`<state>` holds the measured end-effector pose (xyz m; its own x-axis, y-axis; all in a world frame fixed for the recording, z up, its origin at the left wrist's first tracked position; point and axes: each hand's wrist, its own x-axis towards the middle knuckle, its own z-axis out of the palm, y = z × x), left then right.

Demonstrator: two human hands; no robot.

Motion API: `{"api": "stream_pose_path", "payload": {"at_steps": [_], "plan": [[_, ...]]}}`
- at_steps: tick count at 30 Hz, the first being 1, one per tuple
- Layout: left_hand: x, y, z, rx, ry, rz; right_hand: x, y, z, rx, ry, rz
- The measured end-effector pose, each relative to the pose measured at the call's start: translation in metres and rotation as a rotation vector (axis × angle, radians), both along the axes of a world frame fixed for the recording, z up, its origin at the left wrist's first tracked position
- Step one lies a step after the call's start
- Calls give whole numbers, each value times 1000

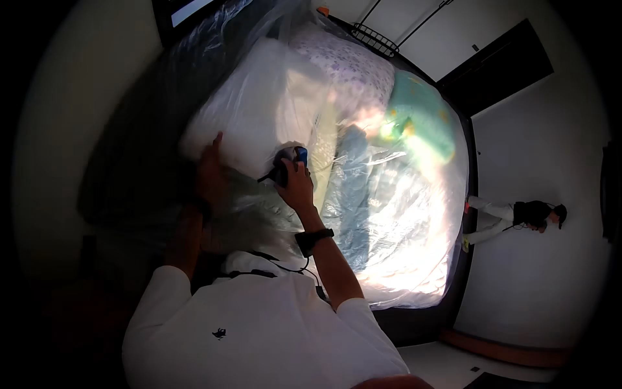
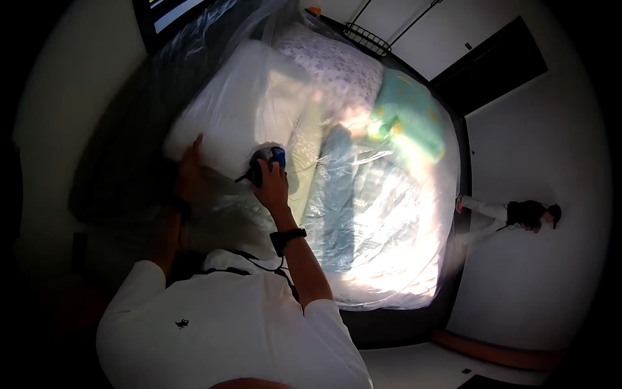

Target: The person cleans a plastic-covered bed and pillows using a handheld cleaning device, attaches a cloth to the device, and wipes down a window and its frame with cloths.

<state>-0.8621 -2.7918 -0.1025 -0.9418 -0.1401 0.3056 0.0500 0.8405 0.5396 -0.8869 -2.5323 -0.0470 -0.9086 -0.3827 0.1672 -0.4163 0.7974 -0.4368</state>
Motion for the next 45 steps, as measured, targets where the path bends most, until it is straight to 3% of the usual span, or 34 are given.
{"api": "stream_pose_path", "payload": {"at_steps": [3,7,9,12,16,19,21,24,27,28,29,30,32,35,36,39,43,45], "plan": [[-11,-58,-60,-14,-61,-114,24,-53,-11,156,7,62],[-12,-64,-77,81,-167,-70,26,-55,-28,380,13,-45],[-8,-68,-66,174,-133,-45,19,-47,-24,351,-130,-123],[-12,-87,-95,186,-3,-124,15,-31,-50,180,-264,-259],[-18,-87,-92,174,-116,-131,18,-49,-40,90,-370,-285],[-20,-80,-76,194,-102,-144,14,-74,-20,169,-148,-110],[-20,-69,-62,188,-238,-81,5,-57,-4,163,-149,-78],[-32,-70,-141,171,-220,-80,-2,-14,-13,53,-174,-291],[1,-38,-44,0,-126,-58,3,42,-49,-144,-493,-566],[-2,-38,-27,-19,-130,-74,0,59,-53,-344,-661,-557],[-8,-38,-12,7,-299,-63,-11,83,-118,-496,-754,-721],[-13,-35,6,31,-467,-47,-21,110,-126,-545,-916,-730],[-16,-17,87,-160,-808,-28,-17,132,-138,-569,-817,-655],[-11,55,166,-173,-669,-132,-19,158,-83,-412,-627,-474],[-9,75,171,-163,-552,-164,-24,150,-75,-341,-611,-465],[-26,154,150,-119,-556,-381,-28,158,-98,-189,-403,-354],[-41,210,70,-193,-577,-466,-15,187,-141,-130,-350,-420],[-47,218,42,-230,-541,-417,-7,215,-125,190,-475,-299]]}}
